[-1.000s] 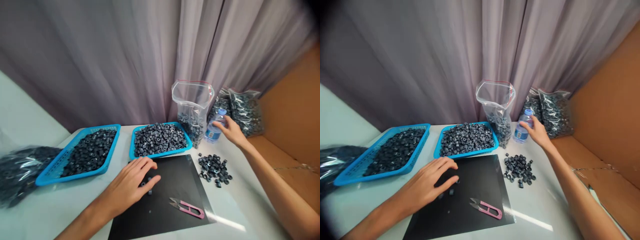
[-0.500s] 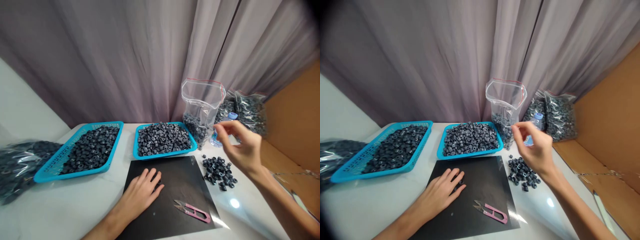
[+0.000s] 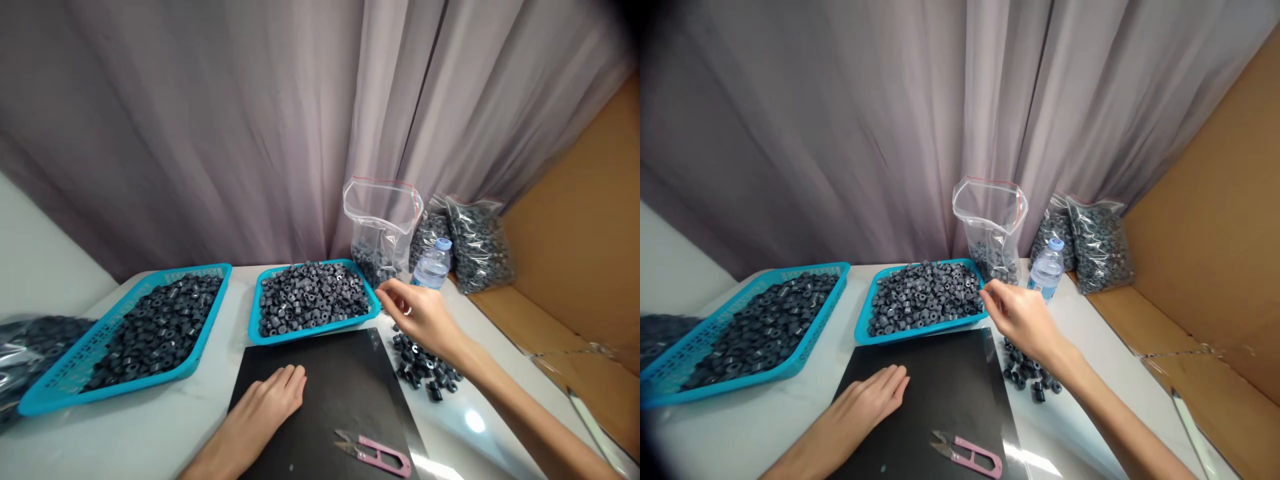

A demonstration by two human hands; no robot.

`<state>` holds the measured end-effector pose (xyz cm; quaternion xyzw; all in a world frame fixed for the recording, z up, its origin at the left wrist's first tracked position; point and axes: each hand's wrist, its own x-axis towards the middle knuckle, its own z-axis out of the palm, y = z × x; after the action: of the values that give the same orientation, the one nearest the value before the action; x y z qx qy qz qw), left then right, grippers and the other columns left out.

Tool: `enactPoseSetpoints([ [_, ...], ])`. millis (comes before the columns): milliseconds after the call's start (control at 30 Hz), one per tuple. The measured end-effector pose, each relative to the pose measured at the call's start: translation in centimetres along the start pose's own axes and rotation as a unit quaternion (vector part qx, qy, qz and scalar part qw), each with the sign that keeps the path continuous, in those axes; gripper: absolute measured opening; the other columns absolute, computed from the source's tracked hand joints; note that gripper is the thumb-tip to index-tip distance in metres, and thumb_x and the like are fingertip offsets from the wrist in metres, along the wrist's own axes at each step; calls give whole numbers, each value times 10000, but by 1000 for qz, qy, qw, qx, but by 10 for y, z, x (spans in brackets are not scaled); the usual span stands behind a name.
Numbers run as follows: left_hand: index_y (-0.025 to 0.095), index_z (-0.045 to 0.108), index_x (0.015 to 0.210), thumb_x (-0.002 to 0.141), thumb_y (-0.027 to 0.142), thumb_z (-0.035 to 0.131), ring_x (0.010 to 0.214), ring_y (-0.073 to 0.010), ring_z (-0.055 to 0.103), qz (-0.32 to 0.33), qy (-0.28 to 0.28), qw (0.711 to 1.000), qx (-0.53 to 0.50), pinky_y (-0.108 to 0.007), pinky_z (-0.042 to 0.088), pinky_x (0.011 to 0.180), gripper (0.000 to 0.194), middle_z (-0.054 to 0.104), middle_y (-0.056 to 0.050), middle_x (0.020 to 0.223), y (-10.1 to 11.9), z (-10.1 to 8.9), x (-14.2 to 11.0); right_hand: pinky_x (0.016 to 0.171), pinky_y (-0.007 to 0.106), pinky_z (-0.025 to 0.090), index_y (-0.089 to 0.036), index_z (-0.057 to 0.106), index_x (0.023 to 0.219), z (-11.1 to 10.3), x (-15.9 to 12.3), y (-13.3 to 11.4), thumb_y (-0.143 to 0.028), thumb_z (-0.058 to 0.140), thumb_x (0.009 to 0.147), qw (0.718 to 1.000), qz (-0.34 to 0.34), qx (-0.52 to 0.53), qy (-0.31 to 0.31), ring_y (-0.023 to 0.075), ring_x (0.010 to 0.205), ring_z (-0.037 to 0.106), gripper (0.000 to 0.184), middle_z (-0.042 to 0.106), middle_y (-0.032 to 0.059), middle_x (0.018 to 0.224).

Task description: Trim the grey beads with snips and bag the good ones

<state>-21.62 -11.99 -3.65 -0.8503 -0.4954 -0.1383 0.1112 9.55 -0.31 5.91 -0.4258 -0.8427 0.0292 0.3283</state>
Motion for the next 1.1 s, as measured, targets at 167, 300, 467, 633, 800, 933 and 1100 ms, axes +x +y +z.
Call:
enactPoseSetpoints([
  [167, 273, 621, 898, 983, 274, 370, 703, -176, 632, -44, 54, 982, -174, -292, 449, 675, 265, 651, -3, 813, 9, -91, 118, 620, 239, 371, -234, 629, 899, 11, 4, -3, -351, 474, 1010, 992, -64, 3, -111, 145, 676, 639, 224, 670, -11, 755],
  [300, 225, 548, 833, 979, 356, 411, 639, -142, 487, -29, 149, 968, -200, -268, 377, 637, 239, 537, 29, 687, 11, -142, 257, 654, 252, 380, -216, 615, 972, 28, 4, -2, -299, 468, 1011, 991, -66, -4, -115, 173, 795, 661, 173, 682, 28, 866],
  [467, 200, 586, 747, 886, 342, 574, 629, -158, 512, 3, 98, 978, -183, -292, 373, 645, 199, 584, -4, 686, -3, -138, 361, 695, 258, 393, -221, 596, 991, 30, 7, 1, -295, 462, 1016, 994, -62, -4, -94, 174, 849, 655, 154, 679, 31, 910],
  [633, 197, 605, 659, 857, 367, 599, 568, -156, 497, 6, 59, 986, -156, -312, 375, 633, 261, 553, -5, 613, -12, -134, 379, 717, 247, 401, -226, 584, 935, 31, 13, 1, -296, 449, 1022, 996, -54, 4, -72, 162, 837, 649, 175, 675, 17, 886],
  [800, 203, 616, 681, 859, 432, 602, 601, -173, 528, 15, 61, 991, -119, -312, 361, 649, 289, 550, -7, 625, -7, -152, 378, 703, 246, 383, -216, 579, 915, 28, 19, 10, -313, 395, 1040, 999, 3, 5, -34, 160, 816, 639, 242, 670, 28, 881],
  [933, 202, 655, 726, 784, 408, 721, 721, -205, 599, 29, 41, 994, -94, -309, 370, 714, 223, 629, -27, 743, 2, -164, 391, 630, 241, 359, -209, 592, 950, 23, 20, 25, -284, 519, 987, 998, 56, 7, -35, 161, 737, 635, 111, 671, 17, 827],
  [1100, 182, 728, 867, 738, 227, 767, 771, -224, 643, 32, -15, 996, -77, -317, 403, 752, 142, 698, -49, 846, 12, -162, 405, 662, 253, 403, -180, 607, 1002, 25, 17, 38, -208, 601, 927, 996, 64, 26, -57, 170, 744, 626, 81, 658, 29, 825],
])
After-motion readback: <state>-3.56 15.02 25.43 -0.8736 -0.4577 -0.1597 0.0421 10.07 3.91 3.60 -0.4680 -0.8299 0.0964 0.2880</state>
